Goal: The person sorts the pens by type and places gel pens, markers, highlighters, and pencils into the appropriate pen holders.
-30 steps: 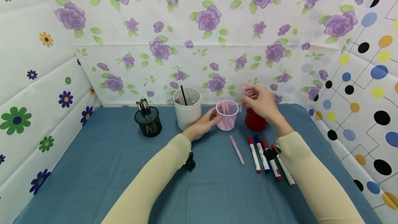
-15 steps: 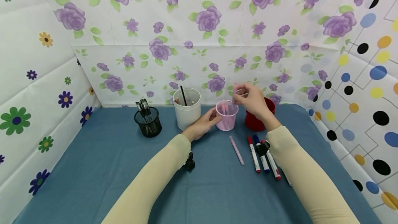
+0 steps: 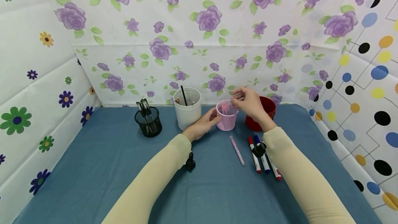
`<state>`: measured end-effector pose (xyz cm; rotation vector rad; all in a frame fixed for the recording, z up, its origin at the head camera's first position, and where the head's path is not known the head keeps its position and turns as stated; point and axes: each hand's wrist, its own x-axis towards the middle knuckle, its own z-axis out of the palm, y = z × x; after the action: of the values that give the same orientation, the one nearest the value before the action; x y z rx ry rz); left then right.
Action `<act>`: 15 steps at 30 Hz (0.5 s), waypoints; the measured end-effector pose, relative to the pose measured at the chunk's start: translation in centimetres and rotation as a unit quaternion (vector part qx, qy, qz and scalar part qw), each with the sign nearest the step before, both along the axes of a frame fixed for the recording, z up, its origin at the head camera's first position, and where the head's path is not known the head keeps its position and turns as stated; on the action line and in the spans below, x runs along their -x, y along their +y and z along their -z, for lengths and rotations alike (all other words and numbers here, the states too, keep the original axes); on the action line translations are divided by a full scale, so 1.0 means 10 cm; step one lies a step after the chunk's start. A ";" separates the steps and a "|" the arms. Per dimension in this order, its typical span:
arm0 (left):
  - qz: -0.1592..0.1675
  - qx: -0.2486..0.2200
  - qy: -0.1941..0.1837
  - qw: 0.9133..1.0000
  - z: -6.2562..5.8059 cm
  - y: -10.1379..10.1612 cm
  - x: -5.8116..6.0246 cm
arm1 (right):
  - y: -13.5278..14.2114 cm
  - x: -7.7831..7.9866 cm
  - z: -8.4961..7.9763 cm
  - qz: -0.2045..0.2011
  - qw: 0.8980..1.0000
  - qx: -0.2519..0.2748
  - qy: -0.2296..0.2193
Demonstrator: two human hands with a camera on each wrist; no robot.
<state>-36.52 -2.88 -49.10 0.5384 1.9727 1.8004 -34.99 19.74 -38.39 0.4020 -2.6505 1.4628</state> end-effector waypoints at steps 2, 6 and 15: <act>0.000 0.001 -0.002 1.000 0.00 0.00 0.00 | 0.01 -0.01 -0.01 0.001 1.000 0.001 -0.003; -0.001 0.002 -0.002 1.000 0.00 0.00 0.00 | 0.03 -0.05 -0.04 0.006 1.000 -0.006 -0.001; 0.001 -0.010 0.002 1.000 0.03 0.00 0.02 | 0.10 -0.18 -0.15 0.016 0.997 -0.056 0.049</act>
<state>-36.72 -2.86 -49.39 0.5513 1.9579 1.8218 -33.17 20.70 -36.87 0.4273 -2.6560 1.2576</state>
